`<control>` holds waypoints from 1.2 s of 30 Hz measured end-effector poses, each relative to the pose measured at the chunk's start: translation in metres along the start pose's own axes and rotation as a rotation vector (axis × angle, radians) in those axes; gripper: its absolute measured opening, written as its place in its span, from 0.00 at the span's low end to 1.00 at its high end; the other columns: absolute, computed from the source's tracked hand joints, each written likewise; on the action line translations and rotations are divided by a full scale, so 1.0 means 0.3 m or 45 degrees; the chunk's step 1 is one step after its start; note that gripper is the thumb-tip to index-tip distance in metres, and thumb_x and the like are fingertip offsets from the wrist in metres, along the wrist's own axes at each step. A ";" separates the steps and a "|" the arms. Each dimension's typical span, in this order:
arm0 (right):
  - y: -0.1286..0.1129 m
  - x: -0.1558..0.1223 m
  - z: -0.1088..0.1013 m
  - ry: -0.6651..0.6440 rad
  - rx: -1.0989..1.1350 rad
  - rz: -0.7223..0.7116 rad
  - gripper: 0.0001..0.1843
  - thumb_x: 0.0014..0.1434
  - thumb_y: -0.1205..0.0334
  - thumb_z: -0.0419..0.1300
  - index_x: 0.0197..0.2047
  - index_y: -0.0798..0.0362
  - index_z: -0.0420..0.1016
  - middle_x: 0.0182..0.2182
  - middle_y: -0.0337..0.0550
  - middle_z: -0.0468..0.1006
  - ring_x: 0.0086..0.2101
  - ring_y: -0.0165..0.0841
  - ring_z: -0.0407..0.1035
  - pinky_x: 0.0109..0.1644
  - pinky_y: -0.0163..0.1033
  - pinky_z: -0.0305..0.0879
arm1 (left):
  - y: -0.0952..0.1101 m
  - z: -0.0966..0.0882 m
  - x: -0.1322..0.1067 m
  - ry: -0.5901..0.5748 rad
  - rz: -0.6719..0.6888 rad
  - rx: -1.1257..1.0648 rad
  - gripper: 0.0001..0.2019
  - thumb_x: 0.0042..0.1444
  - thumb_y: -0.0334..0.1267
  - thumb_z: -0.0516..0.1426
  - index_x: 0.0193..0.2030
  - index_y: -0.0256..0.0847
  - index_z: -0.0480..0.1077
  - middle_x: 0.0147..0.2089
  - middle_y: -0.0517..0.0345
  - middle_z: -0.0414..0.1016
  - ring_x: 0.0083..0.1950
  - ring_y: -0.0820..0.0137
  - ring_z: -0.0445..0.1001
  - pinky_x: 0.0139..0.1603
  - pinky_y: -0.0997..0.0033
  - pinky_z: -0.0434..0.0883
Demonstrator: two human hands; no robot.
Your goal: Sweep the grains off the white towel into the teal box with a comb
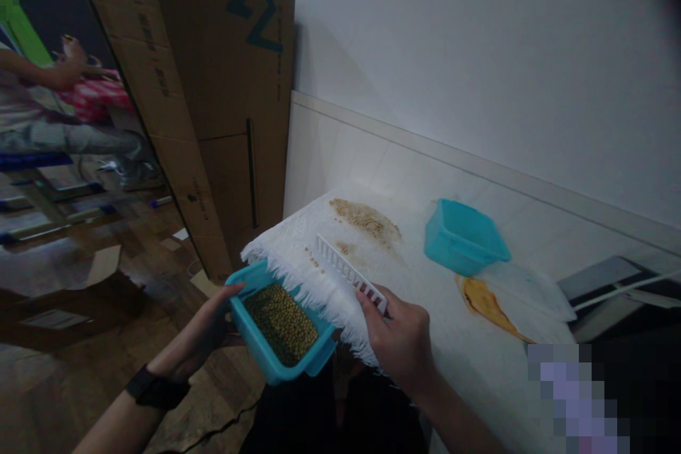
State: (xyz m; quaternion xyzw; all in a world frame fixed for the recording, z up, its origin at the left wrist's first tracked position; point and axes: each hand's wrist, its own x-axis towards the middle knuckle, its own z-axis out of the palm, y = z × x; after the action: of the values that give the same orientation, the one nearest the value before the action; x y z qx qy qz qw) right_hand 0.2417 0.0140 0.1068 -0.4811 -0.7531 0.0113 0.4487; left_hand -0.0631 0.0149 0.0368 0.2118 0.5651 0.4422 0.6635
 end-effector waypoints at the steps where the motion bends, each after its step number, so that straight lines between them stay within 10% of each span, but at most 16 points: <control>1: -0.006 0.000 0.003 -0.002 0.012 -0.015 0.14 0.70 0.64 0.58 0.43 0.57 0.87 0.29 0.46 0.88 0.24 0.35 0.82 0.29 0.32 0.77 | 0.002 0.000 0.000 0.008 0.006 -0.001 0.29 0.55 0.58 0.67 0.58 0.42 0.77 0.52 0.47 0.88 0.40 0.54 0.87 0.39 0.58 0.83; 22: -0.048 0.064 0.082 -0.083 0.207 0.080 0.14 0.68 0.62 0.59 0.41 0.53 0.88 0.27 0.43 0.87 0.24 0.34 0.80 0.31 0.32 0.72 | 0.003 -0.009 0.005 0.038 0.012 -0.026 0.26 0.55 0.56 0.68 0.54 0.43 0.78 0.43 0.51 0.88 0.37 0.55 0.86 0.35 0.60 0.81; 36: 0.133 0.075 0.012 0.104 -0.222 0.307 0.19 0.66 0.53 0.59 0.36 0.56 0.87 0.24 0.50 0.85 0.24 0.39 0.80 0.27 0.35 0.66 | -0.021 0.014 -0.017 -0.008 -0.002 0.007 0.28 0.55 0.59 0.67 0.57 0.43 0.79 0.51 0.46 0.88 0.42 0.53 0.87 0.39 0.59 0.82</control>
State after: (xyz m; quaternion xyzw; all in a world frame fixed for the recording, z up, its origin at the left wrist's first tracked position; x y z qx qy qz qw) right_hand 0.2646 0.0535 0.1019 -0.6051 -0.6692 -0.0199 0.4309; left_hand -0.0566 0.0084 0.0358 0.2144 0.5645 0.4394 0.6650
